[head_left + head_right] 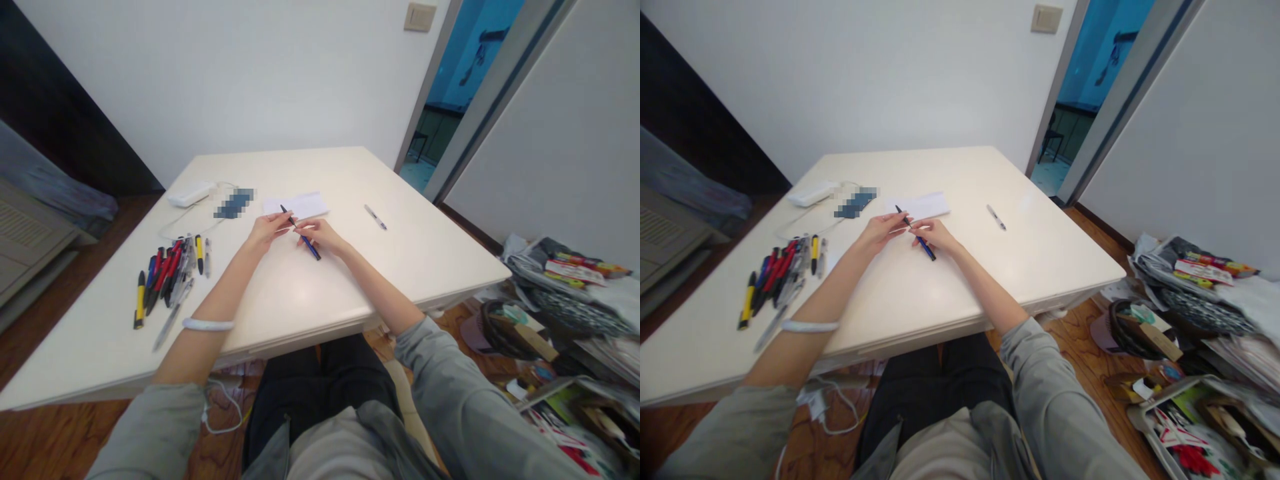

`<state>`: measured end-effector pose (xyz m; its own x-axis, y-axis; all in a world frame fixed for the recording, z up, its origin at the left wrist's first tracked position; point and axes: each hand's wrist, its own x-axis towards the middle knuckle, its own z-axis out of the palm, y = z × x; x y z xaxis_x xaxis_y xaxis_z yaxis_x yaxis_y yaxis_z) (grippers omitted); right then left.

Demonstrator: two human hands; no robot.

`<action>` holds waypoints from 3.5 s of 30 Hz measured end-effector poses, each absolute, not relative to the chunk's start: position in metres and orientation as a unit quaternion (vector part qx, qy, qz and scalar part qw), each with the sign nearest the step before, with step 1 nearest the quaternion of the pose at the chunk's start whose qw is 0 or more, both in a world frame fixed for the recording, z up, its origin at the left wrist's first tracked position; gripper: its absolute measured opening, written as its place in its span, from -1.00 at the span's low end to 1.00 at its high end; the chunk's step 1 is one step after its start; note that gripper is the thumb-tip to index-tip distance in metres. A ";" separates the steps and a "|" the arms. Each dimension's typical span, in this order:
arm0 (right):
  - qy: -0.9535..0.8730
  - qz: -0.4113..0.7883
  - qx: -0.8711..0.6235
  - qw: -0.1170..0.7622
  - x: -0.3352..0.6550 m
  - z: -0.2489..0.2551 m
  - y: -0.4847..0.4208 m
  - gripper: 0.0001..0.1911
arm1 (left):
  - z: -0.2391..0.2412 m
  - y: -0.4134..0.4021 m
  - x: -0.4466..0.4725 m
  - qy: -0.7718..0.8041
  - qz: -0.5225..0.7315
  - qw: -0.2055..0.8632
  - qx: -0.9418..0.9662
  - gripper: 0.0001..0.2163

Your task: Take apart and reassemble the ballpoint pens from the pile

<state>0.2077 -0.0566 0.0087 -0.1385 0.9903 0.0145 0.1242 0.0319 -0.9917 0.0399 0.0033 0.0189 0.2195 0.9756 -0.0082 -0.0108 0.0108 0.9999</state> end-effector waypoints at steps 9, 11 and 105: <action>-0.548 0.500 -0.496 0.452 0.207 0.006 -0.054 -0.84 | 0.018 0.003 0.045 0.465 0.431 0.534 0.560 -0.55; -0.547 0.501 -0.502 0.445 0.208 0.006 -0.053 -0.81 | 0.017 0.004 0.046 0.476 0.435 0.529 0.552 -0.56; -0.437 0.402 -0.684 0.423 0.293 0.014 -0.049 -0.80 | 0.004 0.031 0.147 0.533 0.274 0.272 0.753 -0.76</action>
